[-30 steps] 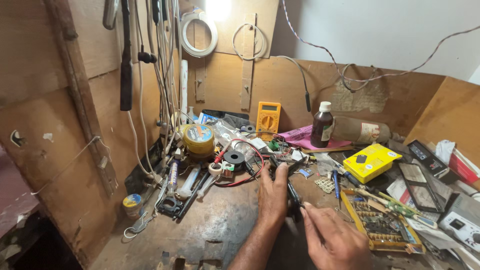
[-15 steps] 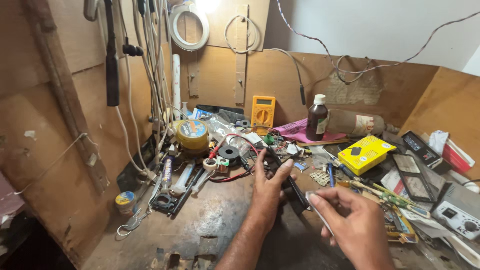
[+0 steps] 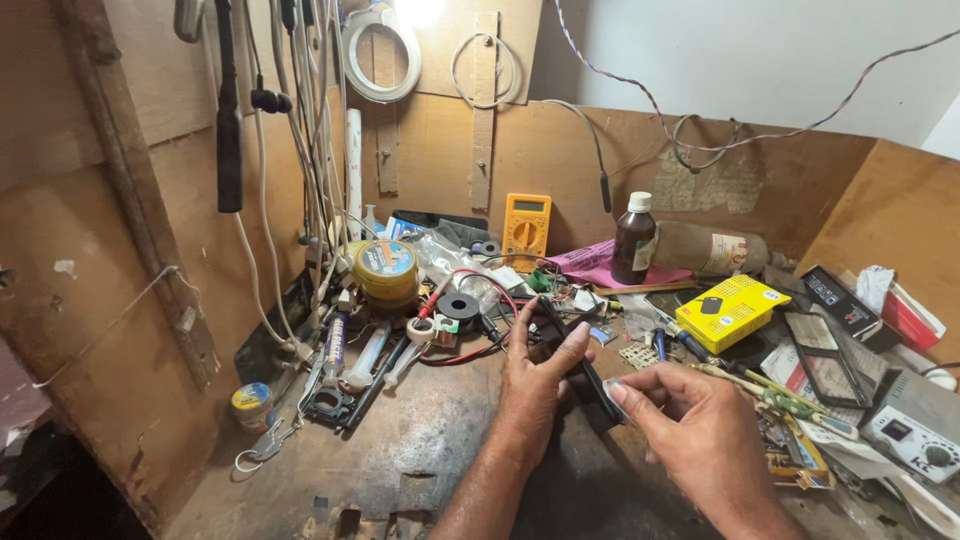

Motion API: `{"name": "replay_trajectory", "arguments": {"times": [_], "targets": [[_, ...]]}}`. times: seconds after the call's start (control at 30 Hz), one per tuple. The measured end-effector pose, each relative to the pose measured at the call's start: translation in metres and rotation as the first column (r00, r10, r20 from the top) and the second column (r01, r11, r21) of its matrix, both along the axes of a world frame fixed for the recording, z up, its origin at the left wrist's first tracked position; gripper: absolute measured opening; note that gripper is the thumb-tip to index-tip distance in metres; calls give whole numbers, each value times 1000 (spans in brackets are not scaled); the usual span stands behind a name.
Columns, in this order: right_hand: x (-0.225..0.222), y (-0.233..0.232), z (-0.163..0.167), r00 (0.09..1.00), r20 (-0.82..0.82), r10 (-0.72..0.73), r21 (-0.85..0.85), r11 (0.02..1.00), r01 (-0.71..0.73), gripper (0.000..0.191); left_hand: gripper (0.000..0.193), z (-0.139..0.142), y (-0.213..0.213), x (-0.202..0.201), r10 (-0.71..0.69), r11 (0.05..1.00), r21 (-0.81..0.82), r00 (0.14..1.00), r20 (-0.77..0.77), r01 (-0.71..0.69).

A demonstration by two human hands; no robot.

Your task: The person disassembles a small electronic device, removes the back cover, and uses a screwdriver to loosen screws on the internal frame. The person then uses a small brush to clean inside the device's chassis.

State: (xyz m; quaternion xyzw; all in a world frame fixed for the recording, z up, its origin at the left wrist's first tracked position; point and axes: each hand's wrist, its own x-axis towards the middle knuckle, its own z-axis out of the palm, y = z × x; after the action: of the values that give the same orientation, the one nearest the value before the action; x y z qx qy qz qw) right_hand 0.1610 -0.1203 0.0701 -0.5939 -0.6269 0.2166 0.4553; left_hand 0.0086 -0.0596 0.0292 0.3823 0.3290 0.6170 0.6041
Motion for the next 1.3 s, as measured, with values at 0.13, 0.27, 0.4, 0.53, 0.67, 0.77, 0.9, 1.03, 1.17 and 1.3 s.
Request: {"name": "replay_trajectory", "arguments": {"times": [0.13, 0.27, 0.4, 0.53, 0.67, 0.77, 0.9, 1.03, 1.17, 1.3], "targets": [[0, -2, 6, 999, -40, -17, -169, 986, 9, 22, 88, -3, 1, 1, -36, 999, 25, 992, 117, 34], [5, 4, 18, 990, -139, 7, -337, 940, -54, 25, 87, -8, 5, 2, -101, 995, 50, 963, 250, 91], [6, 8, 19, 985, -173, 27, -343, 936, -86, 25, 86, -13, 9, 2, -121, 992, 62, 954, 275, 108], [4, 11, 14, 993, 74, 92, -128, 988, -82, 21, 86, -17, 12, 3, -112, 993, 69, 953, 282, 96], [-1, -1, 4, 901, 433, 2, 351, 921, -170, 13, 86, -16, 11, 4, -80, 995, 71, 963, 256, 64], [-6, -5, 0, 829, 554, -76, 400, 898, -185, 11, 84, -14, 8, 3, -37, 999, 18, 983, 179, 34], [-3, -4, -3, 848, 525, -73, 495, 836, -235, 12, 83, -10, 3, 3, -44, 999, 19, 991, 124, 42], [5, 4, -9, 965, 263, -17, 340, 937, -76, 14, 83, -7, 2, 5, -43, 997, 64, 997, 71, 39], [13, 14, -14, 996, 74, 48, 201, 978, -62, 12, 79, -7, 1, 6, -31, 999, 35, 998, 47, 29], [19, 19, -8, 997, -55, 56, 15, 998, -56, 18, 84, -6, -2, 1, -71, 996, 64, 997, 20, 70]]}}
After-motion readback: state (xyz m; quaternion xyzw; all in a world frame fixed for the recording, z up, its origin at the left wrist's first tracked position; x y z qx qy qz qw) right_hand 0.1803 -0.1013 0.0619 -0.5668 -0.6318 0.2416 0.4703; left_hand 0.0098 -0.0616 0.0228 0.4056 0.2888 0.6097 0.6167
